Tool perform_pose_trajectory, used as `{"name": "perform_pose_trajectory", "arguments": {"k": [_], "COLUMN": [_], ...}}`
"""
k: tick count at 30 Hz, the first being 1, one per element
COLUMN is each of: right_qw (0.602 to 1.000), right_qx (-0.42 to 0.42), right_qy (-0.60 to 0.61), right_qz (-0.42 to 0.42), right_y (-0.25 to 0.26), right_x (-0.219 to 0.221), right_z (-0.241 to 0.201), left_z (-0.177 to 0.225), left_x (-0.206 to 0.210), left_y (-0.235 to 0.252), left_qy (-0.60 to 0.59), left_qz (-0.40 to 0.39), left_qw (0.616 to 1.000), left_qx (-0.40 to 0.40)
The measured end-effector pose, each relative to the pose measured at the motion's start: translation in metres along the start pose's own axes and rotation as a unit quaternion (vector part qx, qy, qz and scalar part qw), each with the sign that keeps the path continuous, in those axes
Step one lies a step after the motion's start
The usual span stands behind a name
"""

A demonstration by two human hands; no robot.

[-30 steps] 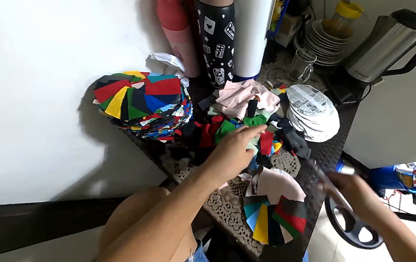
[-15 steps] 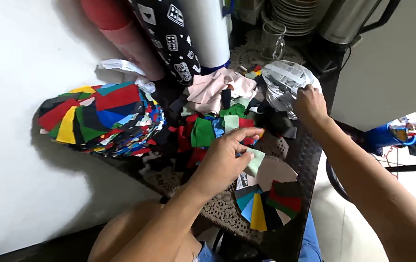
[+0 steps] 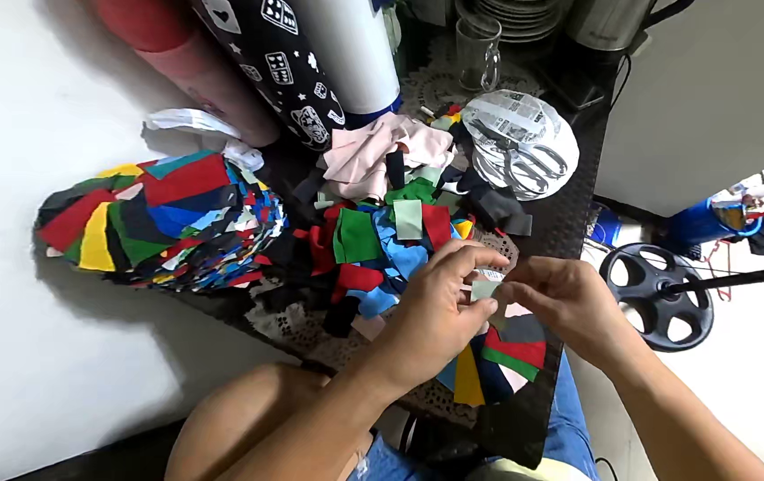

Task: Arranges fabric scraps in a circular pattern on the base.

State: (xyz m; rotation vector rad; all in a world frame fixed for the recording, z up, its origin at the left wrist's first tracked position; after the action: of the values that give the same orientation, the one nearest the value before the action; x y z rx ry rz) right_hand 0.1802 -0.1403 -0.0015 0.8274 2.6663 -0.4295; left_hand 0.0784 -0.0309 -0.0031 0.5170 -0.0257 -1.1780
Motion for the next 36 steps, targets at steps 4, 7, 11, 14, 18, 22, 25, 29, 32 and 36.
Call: {"name": "perform_pose_trajectory", "arguments": {"k": [4, 7, 11, 14, 18, 22, 25, 29, 32, 36], "right_qw": [0.999, 0.996, 0.991, 0.983, 0.965, 0.947, 0.938, 0.936, 0.935, 0.936], "right_qx": [-0.010, -0.002, -0.005, 0.015, 0.019, 0.013, 0.023, 0.034, 0.038, 0.040], "right_qy": [0.018, 0.034, -0.009, -0.055, -0.105, -0.169, -0.204, -0.222, -0.228, -0.229], "right_qz": [0.048, 0.077, 0.131, 0.174, 0.240, 0.274, 0.279, 0.269, 0.270, 0.264], "right_y": [-0.017, -0.032, -0.058, -0.077, -0.085, -0.073, -0.063, -0.055, -0.054, -0.052], "right_x": [-0.012, -0.016, -0.012, -0.002, -0.001, -0.007, -0.009, -0.010, -0.009, -0.009], "right_z": [0.013, 0.028, 0.052, 0.076, 0.091, 0.089, 0.088, 0.091, 0.092, 0.093], "left_z": [-0.015, -0.022, -0.029, -0.032, -0.032, -0.033, -0.040, -0.043, -0.042, -0.042], "left_x": [0.015, 0.021, 0.031, 0.043, 0.057, 0.064, 0.064, 0.065, 0.068, 0.070], "left_y": [-0.007, -0.011, -0.020, -0.028, -0.025, -0.014, -0.010, -0.005, -0.003, -0.001], "left_qy": [-0.070, -0.076, 0.001, 0.110, 0.221, 0.284, 0.313, 0.344, 0.364, 0.385], "left_qz": [-0.068, -0.082, -0.130, -0.193, -0.219, -0.190, -0.173, -0.159, -0.151, -0.150], "left_qw": [0.986, 0.978, 0.973, 0.956, 0.941, 0.938, 0.932, 0.925, 0.919, 0.910], "left_qx": [-0.136, -0.174, -0.191, -0.190, -0.136, -0.061, -0.053, -0.032, 0.012, 0.042]}}
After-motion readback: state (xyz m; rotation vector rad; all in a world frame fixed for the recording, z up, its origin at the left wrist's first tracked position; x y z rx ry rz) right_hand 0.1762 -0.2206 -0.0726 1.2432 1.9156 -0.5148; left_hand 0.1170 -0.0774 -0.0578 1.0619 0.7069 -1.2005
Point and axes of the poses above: each hand's wrist, its own y-axis towards the middle knuckle, its own x-axis out of the palm, z = x × y, the point moved 8 cm from there along y, towards the middle knuckle, and after that the axes turned 15 degrees about x, right-handed, at the moved point
